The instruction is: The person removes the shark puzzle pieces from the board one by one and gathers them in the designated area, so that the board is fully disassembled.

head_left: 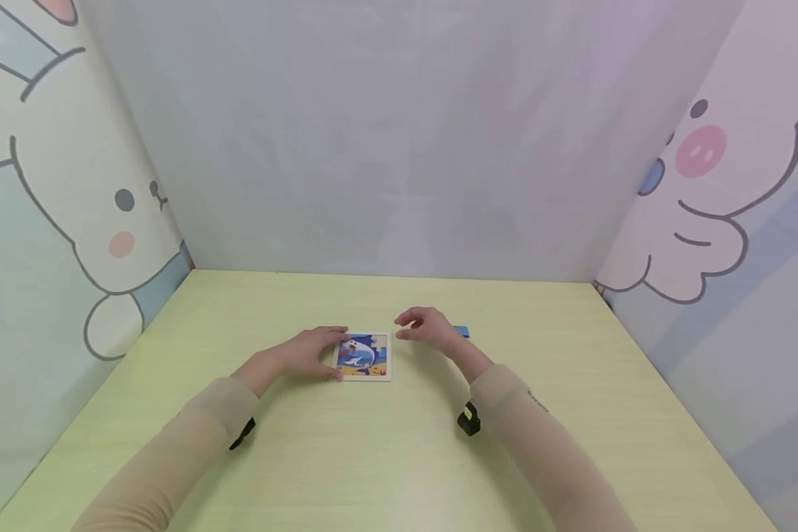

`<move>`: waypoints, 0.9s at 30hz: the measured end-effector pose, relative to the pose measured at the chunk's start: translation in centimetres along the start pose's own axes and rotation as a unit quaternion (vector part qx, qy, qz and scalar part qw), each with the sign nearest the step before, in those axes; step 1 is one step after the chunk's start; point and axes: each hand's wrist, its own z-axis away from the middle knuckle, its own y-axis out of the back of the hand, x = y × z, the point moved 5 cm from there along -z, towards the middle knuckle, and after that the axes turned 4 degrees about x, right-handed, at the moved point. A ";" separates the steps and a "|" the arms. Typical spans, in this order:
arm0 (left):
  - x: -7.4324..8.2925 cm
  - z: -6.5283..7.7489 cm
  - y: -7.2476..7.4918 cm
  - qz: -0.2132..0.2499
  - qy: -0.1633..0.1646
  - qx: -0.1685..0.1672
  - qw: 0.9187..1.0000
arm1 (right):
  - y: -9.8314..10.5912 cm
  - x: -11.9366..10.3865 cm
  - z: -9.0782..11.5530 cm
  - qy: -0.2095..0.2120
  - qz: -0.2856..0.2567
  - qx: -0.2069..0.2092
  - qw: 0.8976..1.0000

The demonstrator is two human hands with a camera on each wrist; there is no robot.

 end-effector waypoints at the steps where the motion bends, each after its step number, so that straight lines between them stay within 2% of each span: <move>1: 0.0 0.0 0.0 0.000 0.000 0.001 1.000 | -0.4 0.0 -0.1 0.001 0.002 -0.004 1.000; 9: -0.1 0.1 0.0 -0.003 0.004 0.001 1.000 | -2.7 -0.9 -0.7 0.014 0.010 -0.064 0.998; 13: -0.1 0.1 0.0 0.000 -0.003 0.002 1.000 | -3.3 -1.2 -1.1 0.032 0.037 -0.080 0.996; 22: 0.3 0.3 0.3 0.000 -0.008 0.003 1.000 | -4.5 -1.7 -2.2 0.055 0.096 -0.092 0.990; 27: 0.3 0.4 0.3 -0.004 0.003 -0.004 1.000 | -5.0 -1.6 -2.8 0.068 0.109 -0.092 0.987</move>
